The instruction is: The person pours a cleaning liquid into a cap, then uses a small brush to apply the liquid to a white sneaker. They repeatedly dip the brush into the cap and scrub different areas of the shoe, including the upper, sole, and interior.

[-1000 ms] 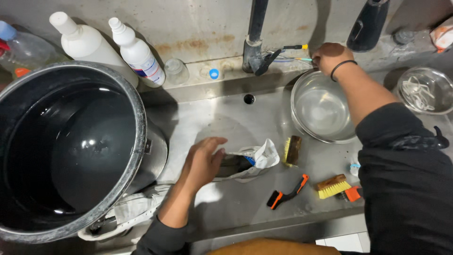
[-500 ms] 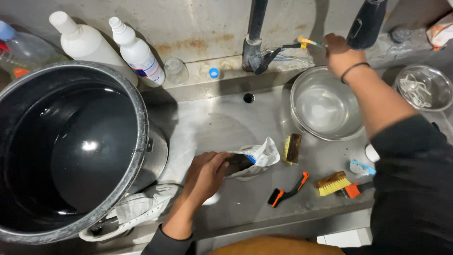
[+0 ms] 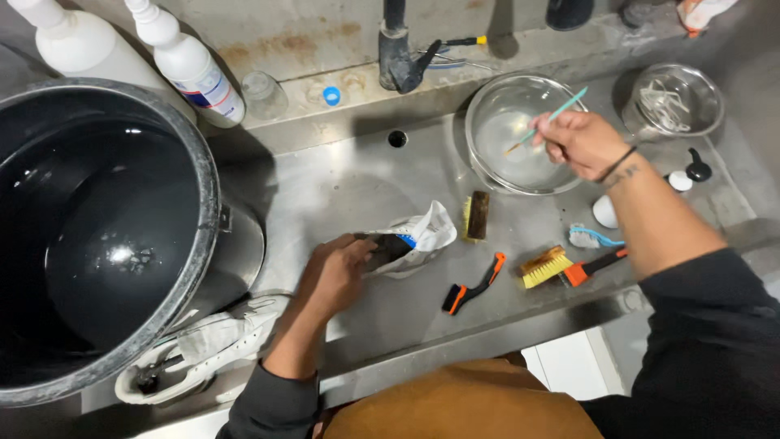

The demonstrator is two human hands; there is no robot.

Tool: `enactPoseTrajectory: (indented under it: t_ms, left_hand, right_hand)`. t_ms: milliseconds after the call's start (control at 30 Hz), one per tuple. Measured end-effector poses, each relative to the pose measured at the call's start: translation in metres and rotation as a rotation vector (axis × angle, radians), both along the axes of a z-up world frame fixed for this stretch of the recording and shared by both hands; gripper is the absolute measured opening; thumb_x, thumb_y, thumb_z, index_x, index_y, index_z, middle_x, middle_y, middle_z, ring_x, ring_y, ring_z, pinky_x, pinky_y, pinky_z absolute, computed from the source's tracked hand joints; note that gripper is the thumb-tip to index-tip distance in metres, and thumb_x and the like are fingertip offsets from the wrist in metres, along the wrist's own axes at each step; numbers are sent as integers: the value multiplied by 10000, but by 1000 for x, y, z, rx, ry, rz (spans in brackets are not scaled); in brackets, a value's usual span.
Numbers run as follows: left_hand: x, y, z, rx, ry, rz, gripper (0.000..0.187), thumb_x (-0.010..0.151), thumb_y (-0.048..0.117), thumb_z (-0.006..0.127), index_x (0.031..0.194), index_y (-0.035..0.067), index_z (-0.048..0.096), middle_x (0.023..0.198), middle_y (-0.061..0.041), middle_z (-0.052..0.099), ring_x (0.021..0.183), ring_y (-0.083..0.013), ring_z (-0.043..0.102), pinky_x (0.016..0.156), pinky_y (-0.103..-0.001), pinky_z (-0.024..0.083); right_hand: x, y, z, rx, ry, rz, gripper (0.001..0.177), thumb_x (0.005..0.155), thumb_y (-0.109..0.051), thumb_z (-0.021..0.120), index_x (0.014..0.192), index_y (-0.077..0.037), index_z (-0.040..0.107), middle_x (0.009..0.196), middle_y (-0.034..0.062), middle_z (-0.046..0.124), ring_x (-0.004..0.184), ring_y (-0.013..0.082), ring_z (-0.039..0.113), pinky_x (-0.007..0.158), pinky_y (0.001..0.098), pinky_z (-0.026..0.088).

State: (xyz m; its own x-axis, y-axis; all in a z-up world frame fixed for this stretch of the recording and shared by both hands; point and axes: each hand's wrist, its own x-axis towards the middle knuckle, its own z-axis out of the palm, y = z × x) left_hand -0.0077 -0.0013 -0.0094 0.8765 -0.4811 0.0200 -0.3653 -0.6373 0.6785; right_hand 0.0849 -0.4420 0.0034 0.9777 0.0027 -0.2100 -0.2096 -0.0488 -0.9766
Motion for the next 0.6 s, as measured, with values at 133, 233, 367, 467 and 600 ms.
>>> enactPoseTrajectory:
  t_ms: [133,233,367,467,600]
  left_hand:
    - [-4,5,-4,-14,21,-3,194,921,202,517,1014,171,684,845,-121,639,884,-401,640,785,-467,499]
    - [-3,7,11,129,-91,-33,206,909,189,538,1031,207,703,848,-67,637,908,-343,643,848,-469,475]
    - [-11,9,22,140,-158,-71,220,896,165,528,1006,213,712,864,-41,648,995,-317,617,953,-496,406]
    - [-3,13,30,131,-169,-50,224,912,181,502,1001,220,704,896,-33,637,1054,-296,575,1032,-543,338]
    - [-2,20,22,133,-221,-69,262,963,276,420,998,220,673,1015,-43,608,1127,-279,507,1042,-557,319]
  right_hand:
    - [18,-29,-63,-884,-70,-9,85,870,-345,734,884,-264,753,777,6,694,734,231,652,734,307,495]
    - [6,0,-16,-350,-124,-153,84,966,-120,616,972,-95,696,652,32,590,436,51,433,400,168,363]
    - [11,-27,-39,-791,-207,-117,91,956,-311,727,954,-221,743,763,-7,664,672,149,611,672,275,488]
    - [26,-25,-49,-974,-348,-138,156,988,-346,691,933,-205,728,793,14,670,742,203,639,745,327,521]
    - [13,-5,-33,-1028,-502,-110,166,1030,-196,655,1010,-56,740,884,140,691,837,343,656,779,439,518]
